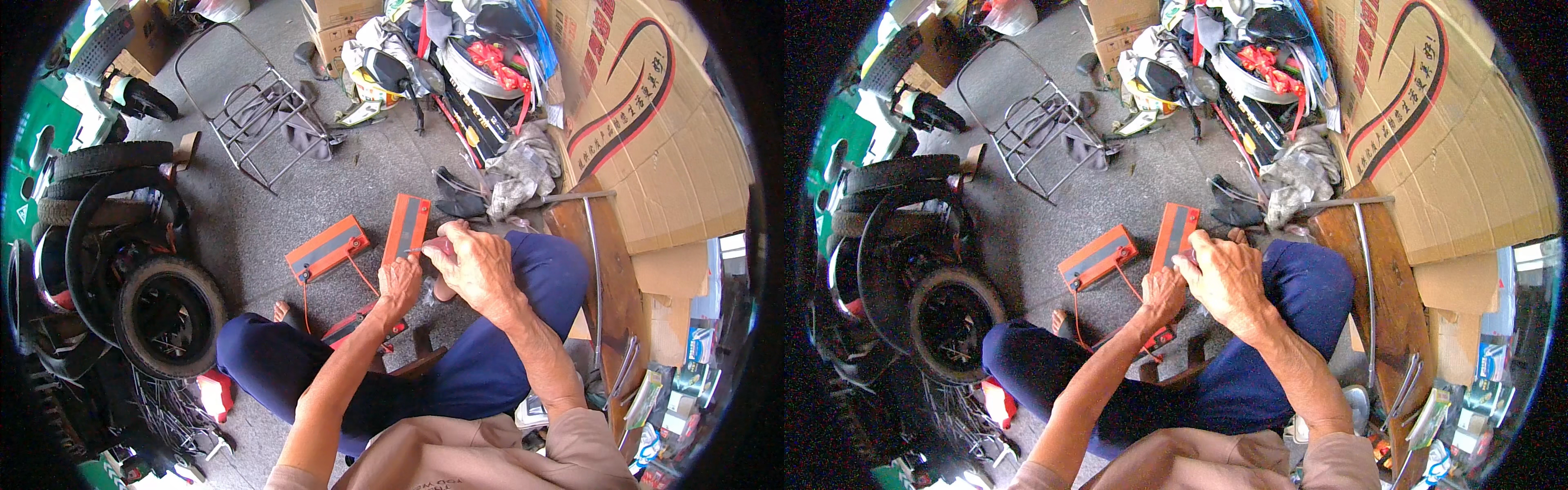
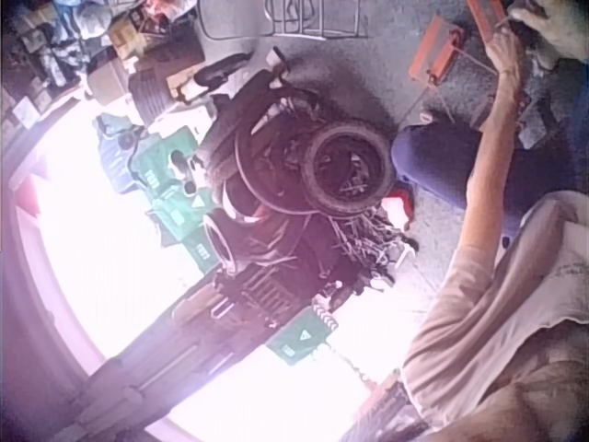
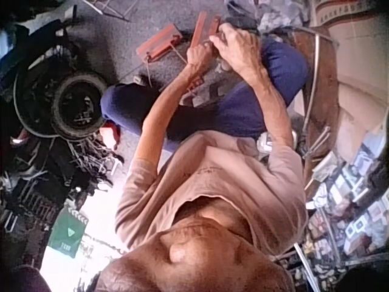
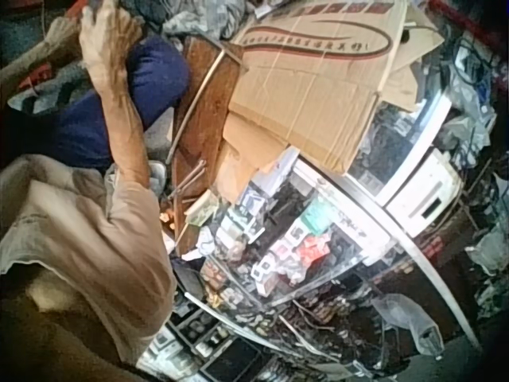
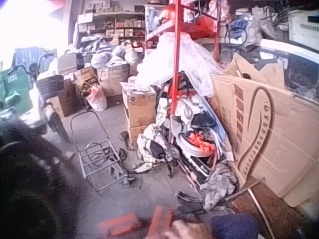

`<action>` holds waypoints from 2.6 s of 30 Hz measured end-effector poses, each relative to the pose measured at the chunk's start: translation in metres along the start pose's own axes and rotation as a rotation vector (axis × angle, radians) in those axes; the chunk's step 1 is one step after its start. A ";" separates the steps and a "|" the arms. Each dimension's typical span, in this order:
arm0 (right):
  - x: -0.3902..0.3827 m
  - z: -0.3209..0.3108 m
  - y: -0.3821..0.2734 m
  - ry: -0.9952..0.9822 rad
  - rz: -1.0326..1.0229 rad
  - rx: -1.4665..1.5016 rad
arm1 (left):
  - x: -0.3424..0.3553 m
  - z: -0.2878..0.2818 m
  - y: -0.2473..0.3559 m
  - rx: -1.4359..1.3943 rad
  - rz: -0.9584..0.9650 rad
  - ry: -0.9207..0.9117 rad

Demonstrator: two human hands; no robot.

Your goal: The person sits on a low stool in a cluttered workshop and uses a screwdriver to manipulate screws on several orange and red rectangular electronic devices. They connect wires between the devices and repeatedly tighten or loosen screws on the casing.

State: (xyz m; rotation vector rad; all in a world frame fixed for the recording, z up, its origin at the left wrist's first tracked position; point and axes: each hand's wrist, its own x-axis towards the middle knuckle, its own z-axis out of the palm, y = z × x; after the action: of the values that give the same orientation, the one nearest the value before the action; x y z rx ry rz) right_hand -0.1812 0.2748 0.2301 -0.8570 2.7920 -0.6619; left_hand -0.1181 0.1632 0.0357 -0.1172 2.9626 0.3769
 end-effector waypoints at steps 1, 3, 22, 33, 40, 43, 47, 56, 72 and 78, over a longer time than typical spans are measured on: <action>0.000 0.000 0.000 0.000 0.006 0.008 | 0.000 -0.003 0.000 -0.045 -0.018 0.001; 0.001 0.000 0.000 0.000 0.017 0.025 | -0.002 -0.010 -0.004 -0.136 -0.056 0.003; -0.006 0.043 0.003 0.451 0.021 0.810 | -0.041 -0.103 -0.063 -1.705 -0.640 0.168; -0.033 0.148 0.018 0.077 0.434 0.973 | -0.047 -0.084 -0.039 -1.549 -0.265 0.058; -0.038 0.151 0.019 0.139 0.290 0.773 | -0.044 -0.086 -0.038 -1.358 -0.239 -0.027; -0.039 0.142 0.006 0.310 0.134 0.541 | -0.043 -0.085 -0.037 -1.402 -0.279 -0.016; -0.045 0.136 0.000 0.422 0.083 0.379 | -0.039 -0.090 -0.034 -1.408 -0.255 -0.053; -0.041 0.141 0.004 0.406 0.148 0.457 | -0.030 -0.089 -0.033 -1.264 -0.233 -0.064; -0.040 0.191 0.041 0.275 0.634 0.518 | 0.045 -0.027 -0.112 0.126 -0.189 -0.076; -0.042 0.217 0.047 0.306 0.680 0.627 | 0.050 -0.036 -0.116 0.000 -0.196 -0.109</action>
State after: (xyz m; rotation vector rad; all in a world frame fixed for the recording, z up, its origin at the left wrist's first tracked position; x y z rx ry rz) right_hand -0.1130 0.2535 0.0153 0.3168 2.5612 -1.4688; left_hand -0.1609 0.0391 0.0340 -0.3710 2.8116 0.3451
